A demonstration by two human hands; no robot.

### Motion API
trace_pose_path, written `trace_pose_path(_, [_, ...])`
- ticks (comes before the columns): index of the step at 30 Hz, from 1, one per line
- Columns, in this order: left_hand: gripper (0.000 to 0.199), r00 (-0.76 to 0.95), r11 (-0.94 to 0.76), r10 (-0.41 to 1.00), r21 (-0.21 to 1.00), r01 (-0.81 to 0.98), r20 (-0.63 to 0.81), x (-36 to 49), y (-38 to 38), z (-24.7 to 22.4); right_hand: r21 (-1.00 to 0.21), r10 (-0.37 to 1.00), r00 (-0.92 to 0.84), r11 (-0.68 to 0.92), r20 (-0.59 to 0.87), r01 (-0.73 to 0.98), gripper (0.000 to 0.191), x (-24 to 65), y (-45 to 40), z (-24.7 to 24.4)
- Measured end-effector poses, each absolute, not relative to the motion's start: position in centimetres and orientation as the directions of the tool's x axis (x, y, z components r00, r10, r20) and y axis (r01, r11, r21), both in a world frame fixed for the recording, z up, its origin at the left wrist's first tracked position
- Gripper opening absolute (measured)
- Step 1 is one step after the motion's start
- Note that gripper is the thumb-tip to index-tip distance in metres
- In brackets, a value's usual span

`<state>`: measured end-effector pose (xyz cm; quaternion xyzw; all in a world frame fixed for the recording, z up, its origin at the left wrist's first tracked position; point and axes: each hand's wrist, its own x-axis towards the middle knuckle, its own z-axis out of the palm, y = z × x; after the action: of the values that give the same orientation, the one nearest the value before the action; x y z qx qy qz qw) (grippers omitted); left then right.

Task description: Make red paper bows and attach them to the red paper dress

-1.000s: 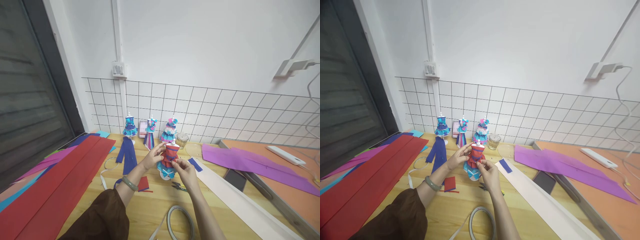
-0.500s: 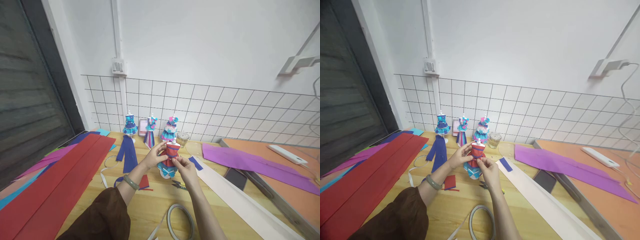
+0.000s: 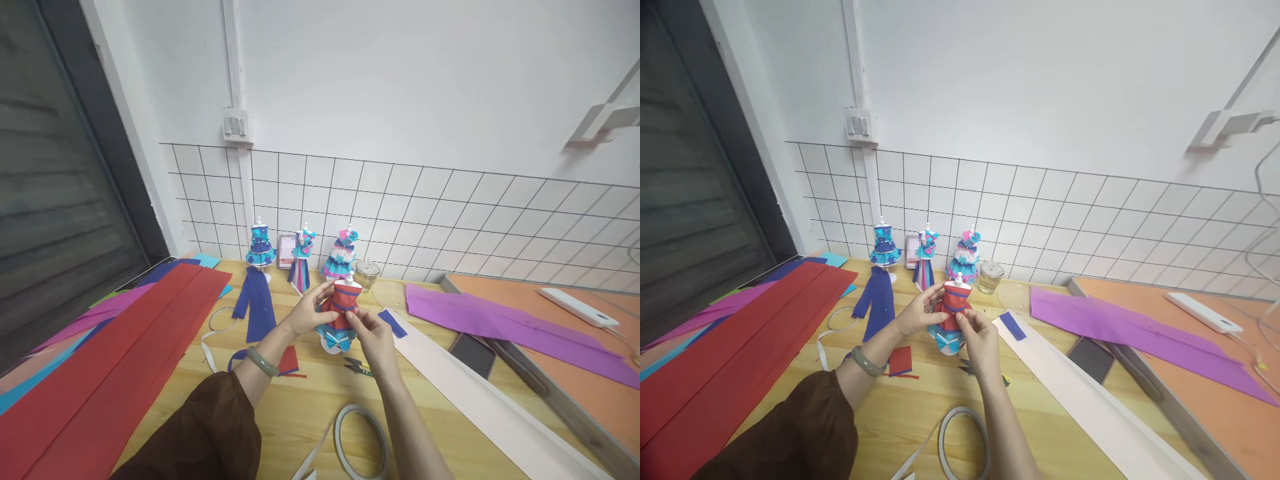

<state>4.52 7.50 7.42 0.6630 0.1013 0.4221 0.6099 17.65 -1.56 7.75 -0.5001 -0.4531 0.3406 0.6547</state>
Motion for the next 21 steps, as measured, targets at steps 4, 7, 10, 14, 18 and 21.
trace_pose_path(4, [0.072, 0.58, -0.278, 0.692, 0.9, -0.335, 0.43, 4.63, 7.45, 7.29, -0.955, 0.89, 0.362, 0.295, 0.278, 0.006, 0.025, 17.51, -1.26, 7.48])
trace_pose_path(7, [0.071, 0.571, -0.285, 0.701, 0.902, -0.324, 0.427, 4.77, 7.49, 7.26, -0.953, 0.883, 0.371, 0.302, 0.288, 0.022, 0.024, 17.48, -1.11, 7.32])
trace_pose_path(10, [0.069, 0.563, -0.29, 0.704, 0.899, -0.328, 0.432, 4.93, 7.59, 7.2, -0.952, 0.874, 0.385, 0.302, 0.296, 0.047, 0.024, 17.54, -1.05, 7.19])
trace_pose_path(14, [0.065, 0.564, -0.293, 0.695, 0.892, -0.345, 0.446, 5.07, 7.66, 7.14, -0.951, 0.862, 0.404, 0.296, 0.307, 0.091, 0.025, 17.85, -1.28, 7.1])
trace_pose_path(18, [0.063, 0.559, -0.274, 0.706, 0.896, -0.35, 0.434, 5.13, 7.6, 7.12, -0.944, 0.843, 0.426, 0.296, 0.329, 0.144, 0.028, 18.18, -1.76, 6.94])
trace_pose_path(21, [0.064, 0.564, -0.282, 0.703, 0.897, -0.34, 0.434, 5.15, 7.62, 7.08, -0.935, 0.828, 0.436, 0.291, 0.353, 0.204, 0.029, 18.18, -1.99, 6.68])
